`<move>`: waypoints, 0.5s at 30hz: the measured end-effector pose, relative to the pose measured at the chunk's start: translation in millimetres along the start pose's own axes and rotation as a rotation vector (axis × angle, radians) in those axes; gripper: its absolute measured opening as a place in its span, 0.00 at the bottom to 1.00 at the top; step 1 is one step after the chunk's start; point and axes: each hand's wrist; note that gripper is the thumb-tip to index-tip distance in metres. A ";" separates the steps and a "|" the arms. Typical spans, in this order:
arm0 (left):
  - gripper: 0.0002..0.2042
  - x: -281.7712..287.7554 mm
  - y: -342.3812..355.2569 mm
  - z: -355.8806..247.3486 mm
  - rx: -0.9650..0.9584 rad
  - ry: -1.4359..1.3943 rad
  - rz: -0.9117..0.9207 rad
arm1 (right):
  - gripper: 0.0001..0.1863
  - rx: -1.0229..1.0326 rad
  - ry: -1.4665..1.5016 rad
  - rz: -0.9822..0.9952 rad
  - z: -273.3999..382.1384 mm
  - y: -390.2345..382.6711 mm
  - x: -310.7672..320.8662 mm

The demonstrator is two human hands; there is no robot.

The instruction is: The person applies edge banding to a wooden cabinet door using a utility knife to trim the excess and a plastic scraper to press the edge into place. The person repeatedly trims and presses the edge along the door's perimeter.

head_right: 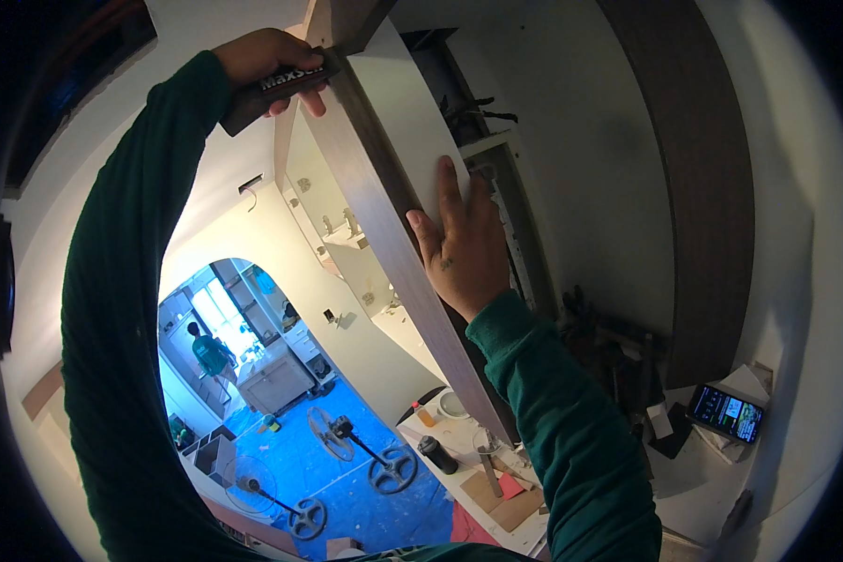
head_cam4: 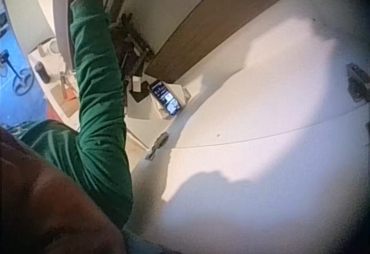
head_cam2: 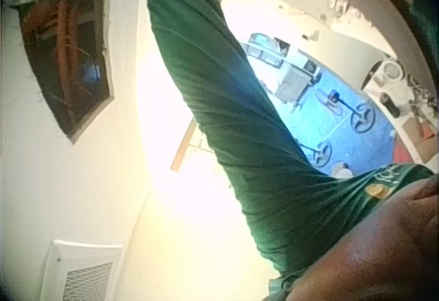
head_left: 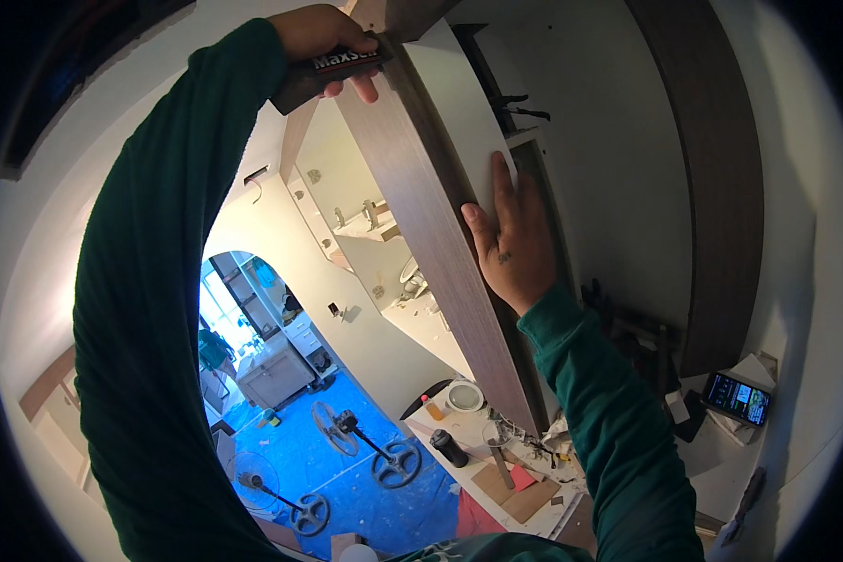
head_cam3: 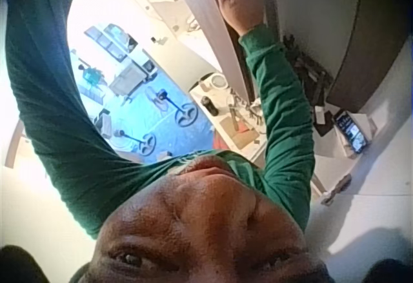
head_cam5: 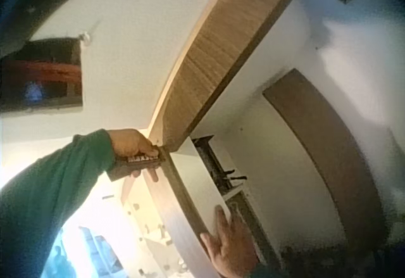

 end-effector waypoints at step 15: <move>0.14 -33.8 -59.9 33.0 -0.058 -0.208 -0.117 | 0.36 0.007 0.049 -0.001 2.7 0.8 -1.6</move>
Point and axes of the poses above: each hand's wrist, its own y-axis towards the middle knuckle, its own x-axis out of the back of the hand, z = x × y, and after that the axes turned 7 degrees about x, right-handed
